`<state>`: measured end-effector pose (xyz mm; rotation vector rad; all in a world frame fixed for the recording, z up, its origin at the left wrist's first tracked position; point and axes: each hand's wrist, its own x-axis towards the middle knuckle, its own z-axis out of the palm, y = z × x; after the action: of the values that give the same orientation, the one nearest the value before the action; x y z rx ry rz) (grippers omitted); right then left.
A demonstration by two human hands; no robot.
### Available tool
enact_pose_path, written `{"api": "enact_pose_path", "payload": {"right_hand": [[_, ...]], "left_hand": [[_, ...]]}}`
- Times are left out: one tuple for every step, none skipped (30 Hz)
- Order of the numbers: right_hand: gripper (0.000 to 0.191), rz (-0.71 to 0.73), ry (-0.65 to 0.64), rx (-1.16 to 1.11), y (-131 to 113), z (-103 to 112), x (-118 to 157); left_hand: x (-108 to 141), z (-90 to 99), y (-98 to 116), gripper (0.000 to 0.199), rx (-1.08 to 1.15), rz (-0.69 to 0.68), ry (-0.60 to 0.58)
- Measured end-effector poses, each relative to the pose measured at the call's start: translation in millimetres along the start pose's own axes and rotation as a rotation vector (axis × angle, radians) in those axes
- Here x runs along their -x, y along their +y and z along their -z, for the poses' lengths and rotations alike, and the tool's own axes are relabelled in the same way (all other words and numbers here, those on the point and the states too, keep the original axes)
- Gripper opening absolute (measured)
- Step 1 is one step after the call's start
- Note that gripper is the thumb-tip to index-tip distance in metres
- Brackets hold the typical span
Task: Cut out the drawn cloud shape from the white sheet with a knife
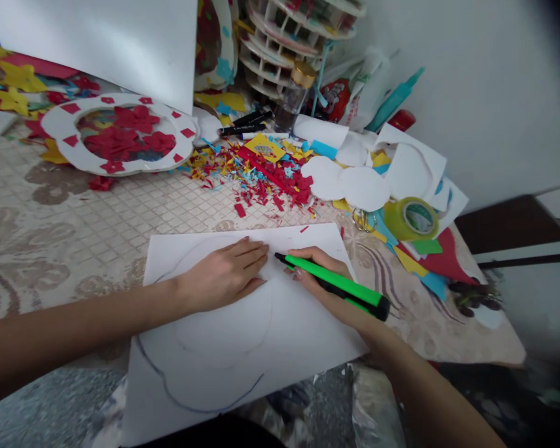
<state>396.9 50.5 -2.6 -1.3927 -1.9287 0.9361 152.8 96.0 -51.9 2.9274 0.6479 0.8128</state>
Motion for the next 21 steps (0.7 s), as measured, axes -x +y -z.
{"api": "enact_pose_path", "payload": {"right_hand": [[0.024, -0.005, -0.002, 0.008, 0, 1, 1], [0.025, -0.012, -0.005, 0.014, 0, 2, 2], [0.025, -0.023, -0.008, 0.017, 0, 3, 3], [0.025, -0.037, -0.012, 0.013, 0, 4, 4], [0.024, -0.053, -0.015, 0.003, -1, 5, 5], [0.024, -0.071, -0.015, -0.011, -1, 5, 7], [0.023, -0.088, -0.010, -0.026, -1, 4, 8], [0.023, -0.104, -0.006, -0.038, -2, 4, 9], [0.022, -0.119, 0.000, -0.046, -3, 2, 11], [0.022, -0.132, 0.009, -0.048, -3, 1, 12], [0.022, -0.144, 0.017, -0.048, -4, -1, 12], [0.022, -0.154, 0.022, -0.047, -4, -2, 13], [0.022, -0.163, 0.029, -0.047, -4, -3, 14], [0.022, -0.168, 0.037, -0.047, -4, -4, 14], [0.022, -0.167, 0.044, -0.047, -4, -5, 15], [0.022, -0.162, 0.051, -0.046, -4, -6, 15], [0.022, -0.154, 0.060, -0.045, -4, -7, 16], [0.023, -0.142, 0.072, -0.046, -3, -8, 17], [0.023, -0.132, 0.084, -0.047, -3, -9, 17], [0.023, -0.127, 0.093, -0.048, -3, -10, 18], [0.023, -0.128, 0.099, -0.053, -3, -10, 19]], "left_hand": [[1, -1.4, 0, 0.033, -0.008, 0.000, 0.002], [1, -2.2, 1, 0.033, -0.010, -0.001, 0.007], [1, -2.5, 1, 0.033, -0.008, -0.003, 0.013], [1, -2.5, 1, 0.034, -0.004, -0.004, 0.021], [1, -2.4, 2, 0.034, -0.001, -0.004, 0.028], [0, -2.3, 2, 0.034, 0.001, -0.004, 0.034], [0, -2.4, 2, 0.034, 0.001, -0.004, 0.040], [0, -2.5, 2, 0.034, 0.000, -0.003, 0.045], [-1, -2.7, 3, 0.034, -0.002, -0.001, 0.047], [-1, -2.8, 3, 0.034, -0.002, -0.002, 0.051], [-1, -3.0, 3, 0.034, -0.002, -0.001, 0.051], [-1, -3.1, 3, 0.034, -0.002, 0.001, 0.048], [0, -3.2, 3, 0.034, 0.000, 0.004, 0.044], [0, -3.2, 3, 0.034, 0.003, 0.007, 0.040], [1, -3.1, 3, 0.034, 0.009, 0.012, 0.035], [1, -2.9, 2, 0.034, 0.019, 0.019, 0.030], [2, -2.6, 2, 0.033, 0.033, 0.025, 0.025], [2, -2.2, 1, 0.033, 0.048, 0.031, 0.018], [2, -1.7, 1, 0.033, 0.063, 0.041, 0.002], [2, -1.1, 0, 0.032, 0.075, 0.056, -0.020], [2, -0.3, 0, 0.032, 0.086, 0.074, -0.047]]}}
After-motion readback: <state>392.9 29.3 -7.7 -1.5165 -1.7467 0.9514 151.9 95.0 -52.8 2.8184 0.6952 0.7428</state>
